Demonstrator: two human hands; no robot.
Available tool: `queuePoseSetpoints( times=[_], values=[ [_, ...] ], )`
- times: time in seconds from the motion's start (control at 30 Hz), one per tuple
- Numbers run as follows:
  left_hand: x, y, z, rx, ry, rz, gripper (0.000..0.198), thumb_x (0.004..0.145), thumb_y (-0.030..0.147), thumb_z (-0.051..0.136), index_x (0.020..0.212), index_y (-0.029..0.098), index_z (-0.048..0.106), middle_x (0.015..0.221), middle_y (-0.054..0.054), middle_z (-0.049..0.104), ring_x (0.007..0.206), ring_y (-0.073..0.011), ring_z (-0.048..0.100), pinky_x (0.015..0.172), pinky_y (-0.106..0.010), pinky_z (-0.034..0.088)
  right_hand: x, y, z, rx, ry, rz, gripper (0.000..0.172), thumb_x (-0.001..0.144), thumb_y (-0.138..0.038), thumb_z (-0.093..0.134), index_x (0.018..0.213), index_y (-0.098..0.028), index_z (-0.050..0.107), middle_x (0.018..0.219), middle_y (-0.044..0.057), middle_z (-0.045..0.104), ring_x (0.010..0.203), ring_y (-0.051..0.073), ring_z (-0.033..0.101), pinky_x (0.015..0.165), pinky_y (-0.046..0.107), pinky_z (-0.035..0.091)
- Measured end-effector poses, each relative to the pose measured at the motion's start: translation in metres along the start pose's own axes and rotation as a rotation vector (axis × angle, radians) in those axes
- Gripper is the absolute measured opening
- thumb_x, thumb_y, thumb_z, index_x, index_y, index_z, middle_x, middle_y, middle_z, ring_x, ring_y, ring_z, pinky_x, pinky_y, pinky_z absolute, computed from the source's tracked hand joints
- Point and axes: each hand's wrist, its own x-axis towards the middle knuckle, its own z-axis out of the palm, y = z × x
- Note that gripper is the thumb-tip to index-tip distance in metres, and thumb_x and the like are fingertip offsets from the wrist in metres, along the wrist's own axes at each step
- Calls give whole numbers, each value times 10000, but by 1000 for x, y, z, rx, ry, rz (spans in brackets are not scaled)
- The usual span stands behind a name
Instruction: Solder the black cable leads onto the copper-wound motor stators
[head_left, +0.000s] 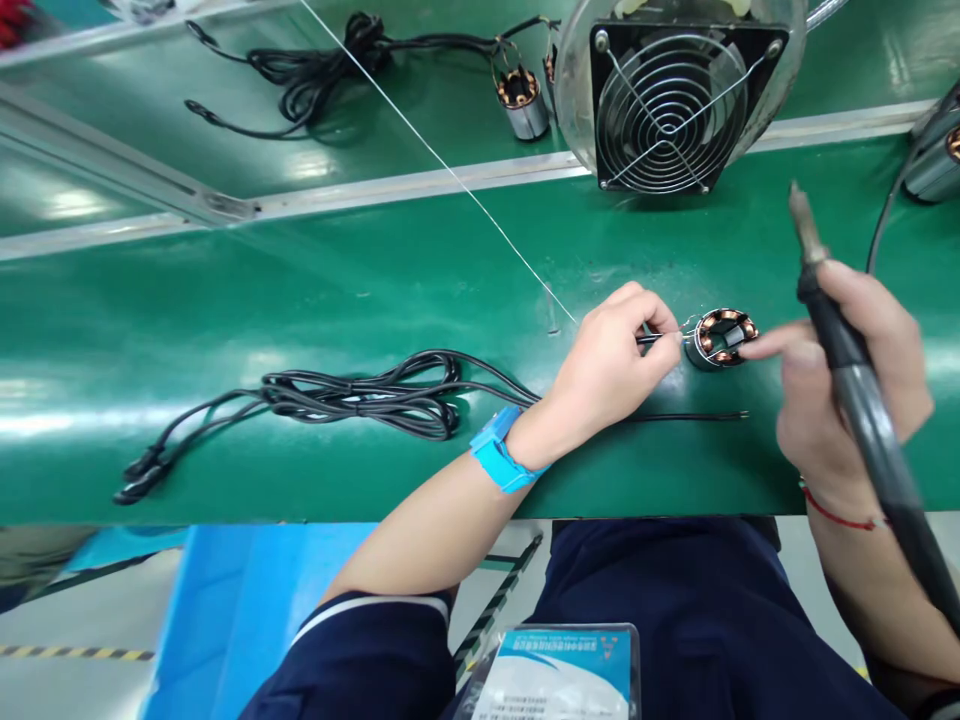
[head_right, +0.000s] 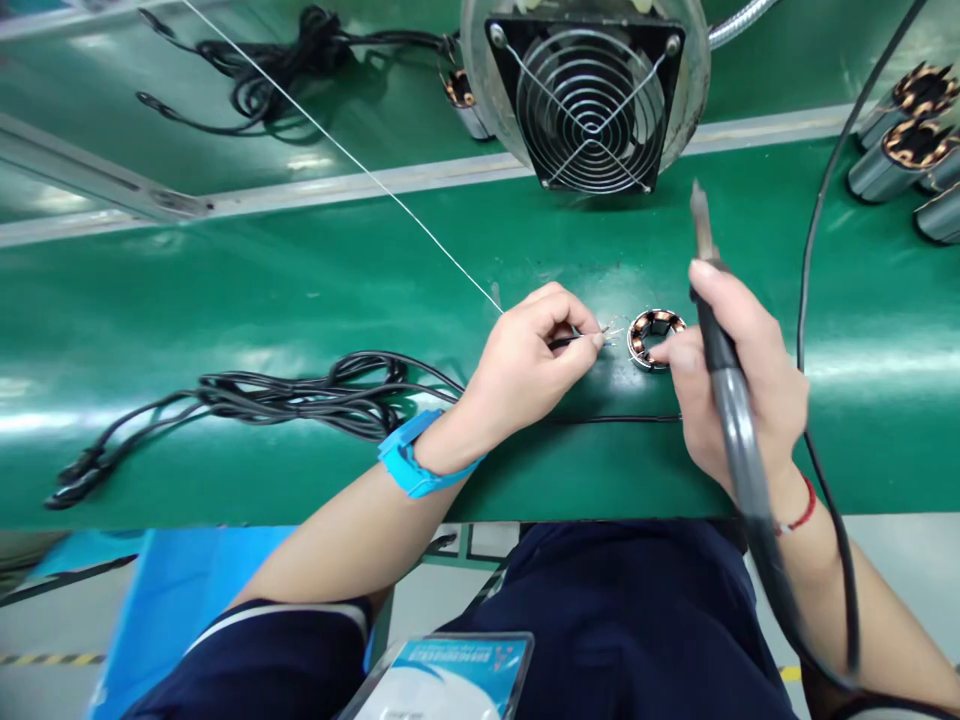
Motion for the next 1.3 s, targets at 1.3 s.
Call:
queuePoseSetpoints(
  times=[1.3],
  values=[
    [1,-4,5,24,39,-11,173,752,33,529,673,184,497,698,19,552,672,-100,513,631,-261,471,-30,5,-15,172,-43,-118,269,738,-160,689,1004,-203,704,707,1,645,548,158,622,508,304,558]
  ],
)
